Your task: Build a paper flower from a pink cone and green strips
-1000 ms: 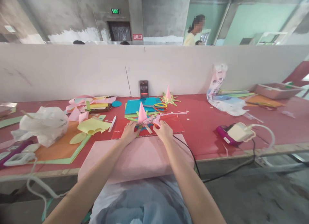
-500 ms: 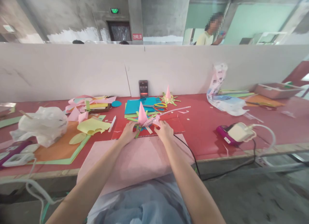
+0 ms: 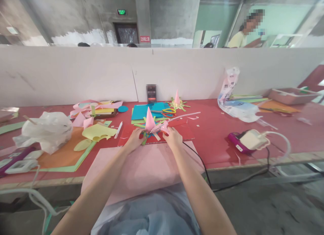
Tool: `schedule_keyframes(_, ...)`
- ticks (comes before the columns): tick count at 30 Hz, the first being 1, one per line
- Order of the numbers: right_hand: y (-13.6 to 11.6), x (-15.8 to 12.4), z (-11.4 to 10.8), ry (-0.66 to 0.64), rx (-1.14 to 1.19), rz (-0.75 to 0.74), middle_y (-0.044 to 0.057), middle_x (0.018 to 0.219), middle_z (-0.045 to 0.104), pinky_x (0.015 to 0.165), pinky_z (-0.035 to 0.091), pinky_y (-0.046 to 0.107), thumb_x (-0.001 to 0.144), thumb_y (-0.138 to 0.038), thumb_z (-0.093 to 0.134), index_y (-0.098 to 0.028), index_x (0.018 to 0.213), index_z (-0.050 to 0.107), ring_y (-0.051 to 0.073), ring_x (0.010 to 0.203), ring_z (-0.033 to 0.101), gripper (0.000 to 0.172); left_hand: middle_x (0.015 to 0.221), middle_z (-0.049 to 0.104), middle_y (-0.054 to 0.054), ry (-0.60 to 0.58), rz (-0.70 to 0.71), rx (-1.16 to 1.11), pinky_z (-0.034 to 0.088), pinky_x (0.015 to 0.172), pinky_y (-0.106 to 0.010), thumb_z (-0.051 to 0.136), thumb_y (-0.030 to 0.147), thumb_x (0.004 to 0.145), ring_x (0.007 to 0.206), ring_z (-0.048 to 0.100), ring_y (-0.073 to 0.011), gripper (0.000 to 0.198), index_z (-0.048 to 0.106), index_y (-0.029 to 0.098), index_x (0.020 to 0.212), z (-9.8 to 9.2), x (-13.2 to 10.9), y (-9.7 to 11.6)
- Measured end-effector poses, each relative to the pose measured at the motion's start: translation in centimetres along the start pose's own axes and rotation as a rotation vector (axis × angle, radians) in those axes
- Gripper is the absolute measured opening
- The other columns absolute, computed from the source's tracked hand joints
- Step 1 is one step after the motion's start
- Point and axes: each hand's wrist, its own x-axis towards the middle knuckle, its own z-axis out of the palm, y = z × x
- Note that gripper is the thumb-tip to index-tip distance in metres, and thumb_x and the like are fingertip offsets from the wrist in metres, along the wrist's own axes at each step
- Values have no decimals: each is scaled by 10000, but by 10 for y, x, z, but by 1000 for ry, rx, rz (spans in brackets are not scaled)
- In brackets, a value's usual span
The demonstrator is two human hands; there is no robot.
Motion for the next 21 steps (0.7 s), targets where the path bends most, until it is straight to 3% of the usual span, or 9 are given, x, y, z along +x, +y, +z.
schedule_keyframes(9,-2,-1,-2,-17,-15,35,26,1025,610,595,353,230,780,-377,559,-277,1092,572,171,895,575,329,1073,565,-74,-9,9,-38,410,950,-362,595,213,741,1062,515,-224,386,573,197,1126,-3,-2,1)
schedule_keyframes(21,-5,-2,-2,99,-75,-26,51,1057,583,640,380,232,814,-363,507,-252,1175,539,181,979,537,379,1052,556,-76,-46,-8,2,419,927,-368,607,227,733,1049,510,-234,411,569,190,1141,-8,-3,7)
